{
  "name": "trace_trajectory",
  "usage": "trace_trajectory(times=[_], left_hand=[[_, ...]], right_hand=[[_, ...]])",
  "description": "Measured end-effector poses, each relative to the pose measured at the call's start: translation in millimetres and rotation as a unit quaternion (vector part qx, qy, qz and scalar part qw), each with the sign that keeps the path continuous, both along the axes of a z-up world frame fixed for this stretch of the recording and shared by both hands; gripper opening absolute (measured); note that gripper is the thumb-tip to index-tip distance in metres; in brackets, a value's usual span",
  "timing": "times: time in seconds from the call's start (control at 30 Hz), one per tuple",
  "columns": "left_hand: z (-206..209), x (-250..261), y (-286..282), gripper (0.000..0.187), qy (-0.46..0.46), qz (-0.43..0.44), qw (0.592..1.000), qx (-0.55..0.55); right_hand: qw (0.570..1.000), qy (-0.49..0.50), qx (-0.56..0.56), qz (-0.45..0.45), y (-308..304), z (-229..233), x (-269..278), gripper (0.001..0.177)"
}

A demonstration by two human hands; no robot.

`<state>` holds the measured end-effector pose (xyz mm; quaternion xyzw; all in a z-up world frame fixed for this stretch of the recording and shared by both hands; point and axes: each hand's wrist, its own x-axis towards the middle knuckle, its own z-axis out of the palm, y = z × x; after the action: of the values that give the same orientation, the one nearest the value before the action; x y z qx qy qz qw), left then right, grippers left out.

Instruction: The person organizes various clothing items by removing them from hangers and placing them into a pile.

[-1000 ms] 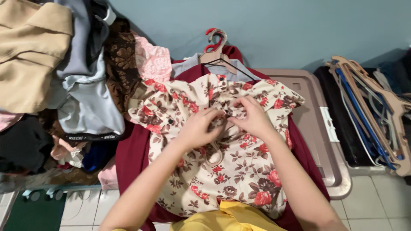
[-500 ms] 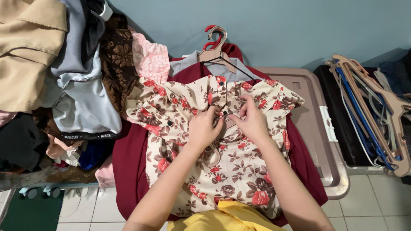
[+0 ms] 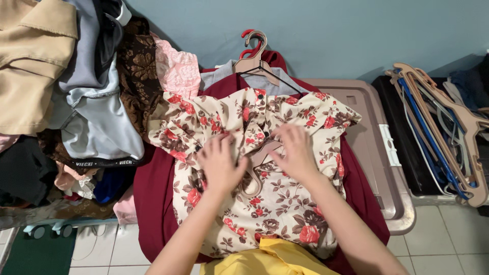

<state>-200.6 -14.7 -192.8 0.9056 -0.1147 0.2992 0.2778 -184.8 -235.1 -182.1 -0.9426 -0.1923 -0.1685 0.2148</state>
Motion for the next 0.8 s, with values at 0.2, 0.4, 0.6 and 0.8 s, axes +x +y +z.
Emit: trace_trajectory(times=[0.2,0.4,0.6,0.8], left_hand=[[-6.3,-5.0,20.2,0.026,0.028,-0.018,0.998,-0.058],[33.8,-6.0,16.9,0.023,0.002,-0.129,0.982,-0.137],[65.4,20.3,84.3,0.045,0.063,0.132,0.982,-0.122],[32.7,58.5,109.7,0.044,0.22,0.027,0.956,-0.192]], right_hand=[[0.988,0.005,-0.113,0.108,26.5,8.1,-17.6,0.058],[0.941,0.15,-0.296,0.069,17.5,35.9,-1.7,0.029],[0.993,0.036,-0.108,0.007,-25.6,88.7,13.2,0.029],[0.997,0.064,-0.038,-0.009,-39.3,116.2,31.0,0.025]])
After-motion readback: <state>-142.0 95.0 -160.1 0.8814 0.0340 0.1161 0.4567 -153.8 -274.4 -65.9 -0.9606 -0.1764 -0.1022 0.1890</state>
